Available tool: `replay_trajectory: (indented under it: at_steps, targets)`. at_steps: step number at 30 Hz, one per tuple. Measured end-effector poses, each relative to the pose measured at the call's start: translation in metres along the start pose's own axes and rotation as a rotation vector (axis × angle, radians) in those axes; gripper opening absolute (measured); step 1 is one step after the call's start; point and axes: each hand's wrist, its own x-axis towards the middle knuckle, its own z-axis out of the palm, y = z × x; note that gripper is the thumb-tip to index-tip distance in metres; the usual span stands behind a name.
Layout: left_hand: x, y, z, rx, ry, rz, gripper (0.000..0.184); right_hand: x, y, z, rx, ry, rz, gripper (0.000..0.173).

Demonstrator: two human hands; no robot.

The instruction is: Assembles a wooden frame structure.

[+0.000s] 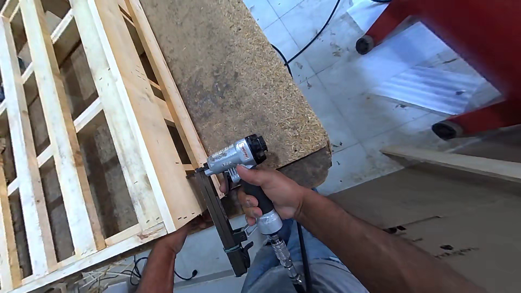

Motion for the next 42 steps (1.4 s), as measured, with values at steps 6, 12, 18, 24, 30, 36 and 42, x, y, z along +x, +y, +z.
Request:
replay_trajectory:
  at_steps: [6,12,18,24,30,36,42]
  targets:
    - [-0.011,0.033,0.020,0.198,0.027,-0.181,0.018,-0.005,0.003,-0.003,0.006,-0.037,0.023,0.055]
    - [0.001,0.000,-0.002,0.014,-0.036,0.000,0.024,-0.008,0.005,-0.001,-0.001,-0.017,0.025,0.052]
    - [0.003,-0.001,-0.003,0.027,-0.034,0.002,0.024,-0.013,0.013,-0.004,-0.004,-0.040,0.026,0.049]
    - [0.001,-0.002,-0.001,0.026,0.003,-0.010,0.023,-0.017,0.018,-0.002,-0.023,-0.033,0.017,0.048]
    - [0.000,0.001,0.002,0.057,0.039,-0.029,0.018,-0.022,0.024,-0.005,-0.012,-0.061,0.015,0.046]
    - [0.002,-0.002,0.000,0.050,0.022,-0.021,0.025,-0.028,0.029,-0.005,-0.019,-0.063,0.025,0.046]
    - [0.007,-0.007,-0.005,0.041,0.016,-0.036,0.025,-0.031,0.034,-0.007,-0.026,-0.074,0.018,0.047]
